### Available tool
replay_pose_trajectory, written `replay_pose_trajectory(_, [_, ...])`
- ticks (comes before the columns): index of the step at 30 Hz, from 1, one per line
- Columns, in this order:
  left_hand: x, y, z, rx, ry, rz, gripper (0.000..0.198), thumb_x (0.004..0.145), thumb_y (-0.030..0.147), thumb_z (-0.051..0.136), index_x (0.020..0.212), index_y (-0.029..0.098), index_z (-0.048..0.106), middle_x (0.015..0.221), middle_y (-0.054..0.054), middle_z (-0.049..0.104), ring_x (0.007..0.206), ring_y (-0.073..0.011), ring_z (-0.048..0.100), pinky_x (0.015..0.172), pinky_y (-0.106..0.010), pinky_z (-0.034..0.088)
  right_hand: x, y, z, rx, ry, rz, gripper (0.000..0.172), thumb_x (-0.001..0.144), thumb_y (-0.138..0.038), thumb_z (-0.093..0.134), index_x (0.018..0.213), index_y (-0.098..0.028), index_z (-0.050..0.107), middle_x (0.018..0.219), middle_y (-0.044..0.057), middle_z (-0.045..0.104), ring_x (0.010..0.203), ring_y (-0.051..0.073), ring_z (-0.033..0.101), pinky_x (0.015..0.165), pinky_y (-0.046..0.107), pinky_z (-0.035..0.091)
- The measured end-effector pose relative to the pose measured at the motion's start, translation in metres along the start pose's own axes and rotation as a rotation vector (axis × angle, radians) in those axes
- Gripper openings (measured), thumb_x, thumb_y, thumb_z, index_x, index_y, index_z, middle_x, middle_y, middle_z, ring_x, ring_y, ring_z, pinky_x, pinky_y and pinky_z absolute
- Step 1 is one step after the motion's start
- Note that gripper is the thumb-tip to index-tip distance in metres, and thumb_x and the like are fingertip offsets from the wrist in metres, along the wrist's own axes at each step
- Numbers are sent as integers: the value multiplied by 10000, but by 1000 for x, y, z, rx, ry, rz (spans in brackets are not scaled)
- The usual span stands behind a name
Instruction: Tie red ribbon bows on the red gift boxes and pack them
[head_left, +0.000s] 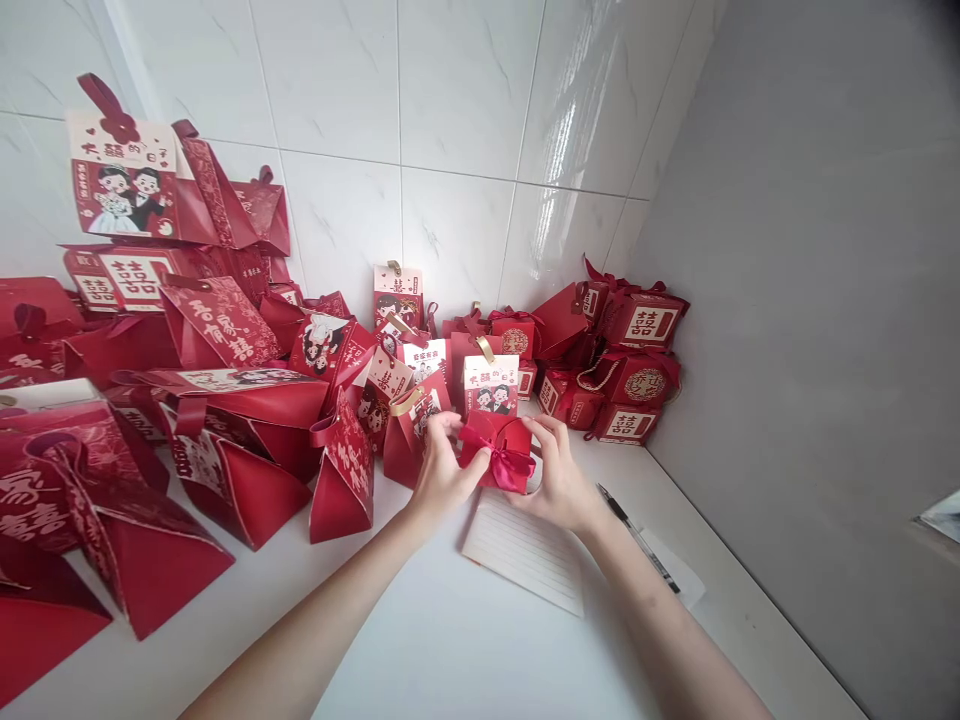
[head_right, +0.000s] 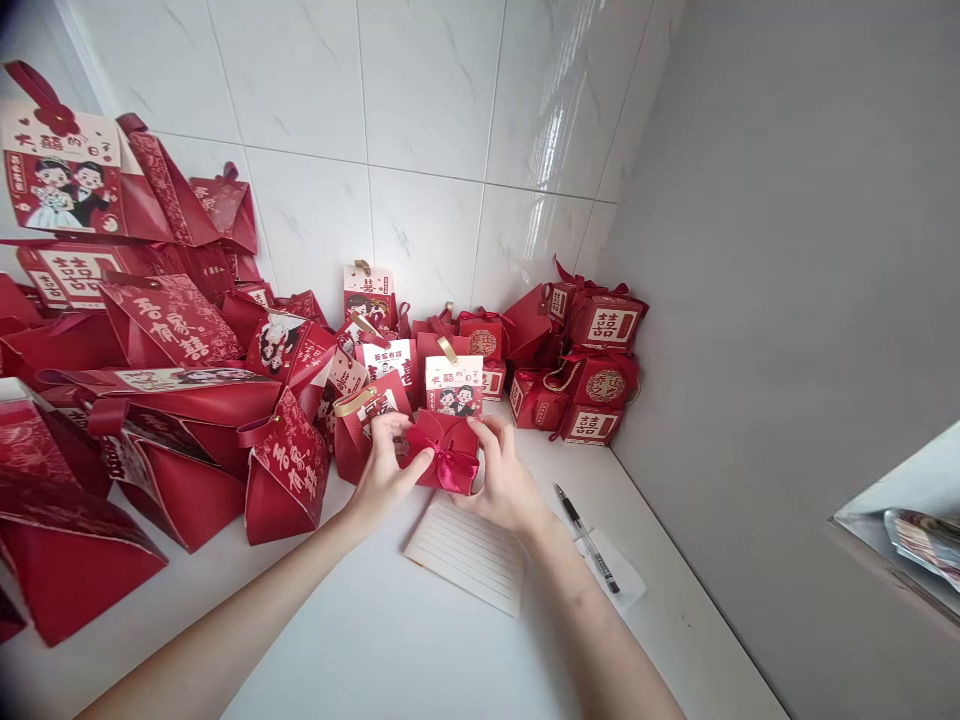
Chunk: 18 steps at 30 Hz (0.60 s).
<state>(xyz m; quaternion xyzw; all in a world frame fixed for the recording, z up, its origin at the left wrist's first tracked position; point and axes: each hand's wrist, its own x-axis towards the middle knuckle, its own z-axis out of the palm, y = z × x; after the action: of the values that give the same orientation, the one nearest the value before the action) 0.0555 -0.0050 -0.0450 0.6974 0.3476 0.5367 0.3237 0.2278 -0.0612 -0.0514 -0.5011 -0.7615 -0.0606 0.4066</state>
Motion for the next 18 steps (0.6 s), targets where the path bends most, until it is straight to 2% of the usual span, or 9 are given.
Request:
replay_pose_trajectory(3, [1, -2, 1, -161, -24, -100, 654, 676, 306, 647, 1216, 187, 297, 1294, -142, 399, 1201, -253, 424, 999, -416, 361, 0, -5, -1, 46, -46, -37, 838, 681, -258, 672, 1374, -206, 204, 1275, 171, 294, 1210, 311, 405, 862, 462, 545])
replay_pose_trajectory(5, [3, -3, 0, -239, -100, -210, 749, 670, 315, 676, 1286, 196, 267, 1364, -145, 365, 1270, -272, 371, 1056, -437, 297, 0, -7, -2, 72, -77, -41, 828, 690, -249, 660, 1376, -209, 198, 1301, 173, 283, 1229, 311, 393, 888, 463, 528])
replay_pose_trajectory(9, [7, -5, -2, -397, -270, -333, 726, 678, 334, 682, 1301, 193, 336, 1279, -112, 502, 1193, -262, 473, 1029, -399, 338, 1, -5, -4, 98, -103, -16, 820, 716, -256, 639, 1387, -205, 172, 1334, 174, 277, 1260, 310, 371, 950, 472, 479])
replay_pose_trajectory(14, [8, 0, -4, -554, -260, -398, 669, 637, 285, 658, 1255, 174, 427, 1219, -91, 562, 1149, -249, 511, 986, -350, 378, -1, 0, -5, 78, -109, 13, 792, 737, -295, 628, 1390, -219, 187, 1367, 175, 289, 1273, 331, 361, 902, 477, 506])
replay_pose_trajectory(18, [8, 5, -7, -675, -296, -427, 640, 608, 233, 655, 1218, 198, 462, 1203, -73, 579, 1131, -244, 521, 963, -342, 384, -3, 3, -5, 117, -63, -21, 803, 762, -304, 623, 1409, -237, 151, 1404, 173, 263, 1289, 335, 347, 853, 456, 540])
